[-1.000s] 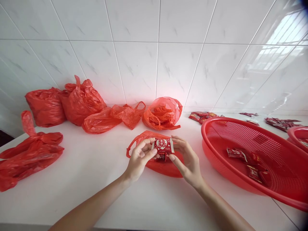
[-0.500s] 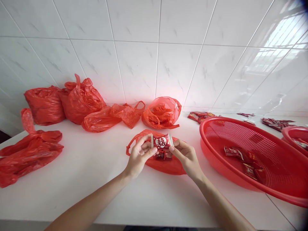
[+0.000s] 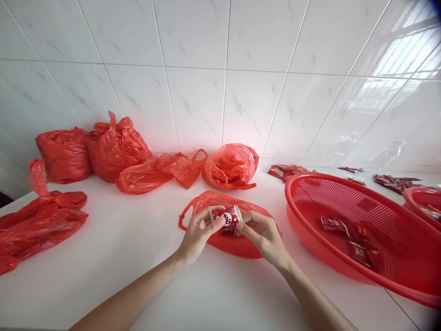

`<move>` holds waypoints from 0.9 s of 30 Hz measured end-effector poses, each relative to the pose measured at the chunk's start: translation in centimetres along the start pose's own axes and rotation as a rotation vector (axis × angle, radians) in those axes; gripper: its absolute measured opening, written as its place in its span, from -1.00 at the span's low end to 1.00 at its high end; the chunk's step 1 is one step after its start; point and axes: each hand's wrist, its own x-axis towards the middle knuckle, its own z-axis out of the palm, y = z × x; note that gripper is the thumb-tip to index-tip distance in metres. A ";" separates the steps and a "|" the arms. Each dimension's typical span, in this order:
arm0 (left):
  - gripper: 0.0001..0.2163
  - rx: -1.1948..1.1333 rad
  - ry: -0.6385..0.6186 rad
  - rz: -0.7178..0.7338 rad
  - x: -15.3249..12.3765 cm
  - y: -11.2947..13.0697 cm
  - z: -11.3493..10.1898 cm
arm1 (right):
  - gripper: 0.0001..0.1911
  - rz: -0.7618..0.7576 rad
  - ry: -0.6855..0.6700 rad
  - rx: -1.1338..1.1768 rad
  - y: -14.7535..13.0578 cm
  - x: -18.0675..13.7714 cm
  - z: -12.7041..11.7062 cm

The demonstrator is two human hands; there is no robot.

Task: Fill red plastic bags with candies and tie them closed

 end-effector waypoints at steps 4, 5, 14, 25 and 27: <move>-0.70 0.024 0.008 -0.010 0.1 -0.2 -0.1 | -0.75 0.025 -0.063 -0.089 -0.2 0.0 0.1; -0.70 0.023 0.005 -0.011 0.0 -0.3 -0.1 | -0.75 0.025 -0.065 -0.108 -0.2 0.0 0.1; -0.73 0.009 -0.063 0.023 0.2 -1.6 0.1 | -0.73 -0.024 0.041 -0.157 2.1 0.2 0.2; -0.74 0.112 -0.068 0.019 -0.1 -1.2 -0.2 | -0.75 -0.005 0.057 -0.151 1.0 -0.2 0.3; -0.74 0.109 -0.076 0.016 -0.2 -1.0 -0.2 | -0.78 -0.024 0.054 -0.149 0.4 -0.4 0.2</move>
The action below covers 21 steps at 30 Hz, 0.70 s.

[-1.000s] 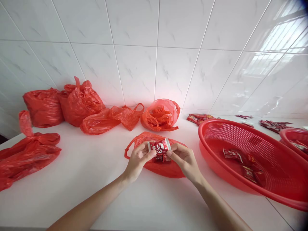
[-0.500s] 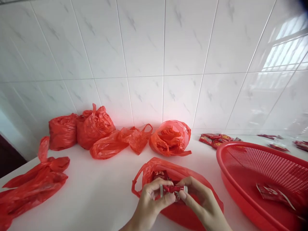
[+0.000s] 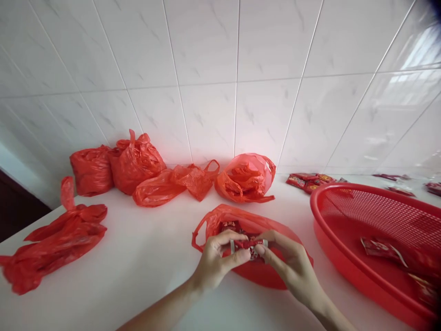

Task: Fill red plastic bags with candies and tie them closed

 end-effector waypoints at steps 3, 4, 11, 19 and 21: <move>-0.76 -0.002 0.001 -0.002 0.0 0.2 0.0 | -0.81 -0.005 0.006 -0.008 -0.4 0.0 -0.2; -0.76 -0.003 0.004 -0.002 0.0 0.3 0.0 | -0.81 -0.004 0.007 -0.013 -0.4 0.0 -0.2; -0.81 -0.031 -0.004 0.027 0.0 0.3 0.2 | -0.83 -0.019 0.012 0.014 -0.2 0.1 -0.2; -0.84 -0.034 -0.010 -0.001 0.2 0.2 0.0 | -0.84 -0.033 0.010 -0.011 -0.5 0.0 -0.2; -0.86 -0.044 -0.006 -0.015 0.1 0.3 0.0 | -0.84 -0.039 0.010 -0.023 -0.5 0.0 -0.2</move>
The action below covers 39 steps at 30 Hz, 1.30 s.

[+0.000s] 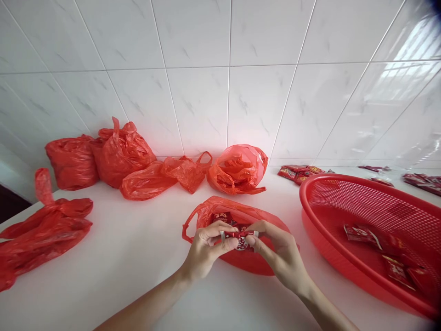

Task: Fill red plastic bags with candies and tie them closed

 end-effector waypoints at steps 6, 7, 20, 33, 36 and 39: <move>-0.87 0.003 -0.007 -0.028 -0.3 0.3 0.0 | -0.84 0.000 -0.015 -0.003 -0.2 -0.2 -0.1; -0.87 0.006 -0.006 -0.028 -0.3 0.3 0.1 | -0.84 -0.002 -0.015 -0.002 -0.2 -0.1 -0.1; -0.84 -0.047 -0.004 0.039 -0.1 0.1 0.3 | -0.83 0.017 0.002 0.045 -0.1 0.2 -0.1; -0.90 -0.111 0.005 -0.026 0.0 -0.3 0.3 | -0.79 0.074 -0.008 0.150 0.1 0.0 0.2; -0.87 -0.087 -0.008 -0.052 0.0 -0.1 0.2 | -0.77 0.109 -0.006 0.231 0.6 -0.1 0.5; -0.84 -0.054 -0.020 -0.064 0.0 0.2 0.1 | -0.75 0.125 0.013 0.262 1.0 -0.1 0.6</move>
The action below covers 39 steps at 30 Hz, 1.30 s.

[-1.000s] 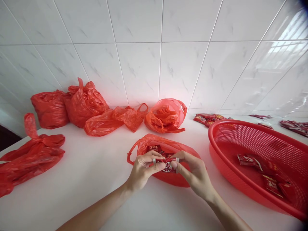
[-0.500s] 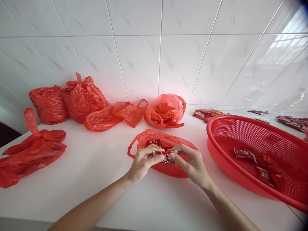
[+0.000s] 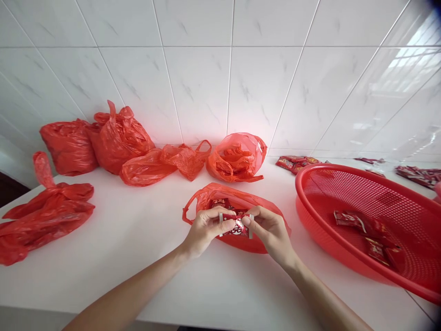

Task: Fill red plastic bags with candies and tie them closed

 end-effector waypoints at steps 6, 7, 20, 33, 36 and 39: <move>-0.81 0.001 0.003 -0.003 0.1 0.2 0.0 | -0.75 -0.006 0.025 -0.025 0.0 -0.2 0.0; -0.81 0.000 0.005 0.000 0.1 0.2 0.0 | -0.75 -0.005 0.024 -0.031 -0.1 -0.3 0.0; -0.85 0.029 0.038 0.033 0.0 0.1 0.2 | -0.80 -0.039 -0.001 -0.019 0.0 -0.3 0.1; -0.80 0.086 0.029 0.035 -0.1 0.2 0.0 | -0.76 -0.034 0.018 -0.076 0.2 -0.4 0.0; -0.80 0.096 0.017 0.046 -0.1 0.4 0.0 | -0.75 -0.034 0.017 -0.091 0.1 -0.4 0.1; -0.81 0.084 0.033 0.044 -0.1 0.6 0.1 | -0.74 -0.040 0.013 -0.101 0.1 -0.4 0.1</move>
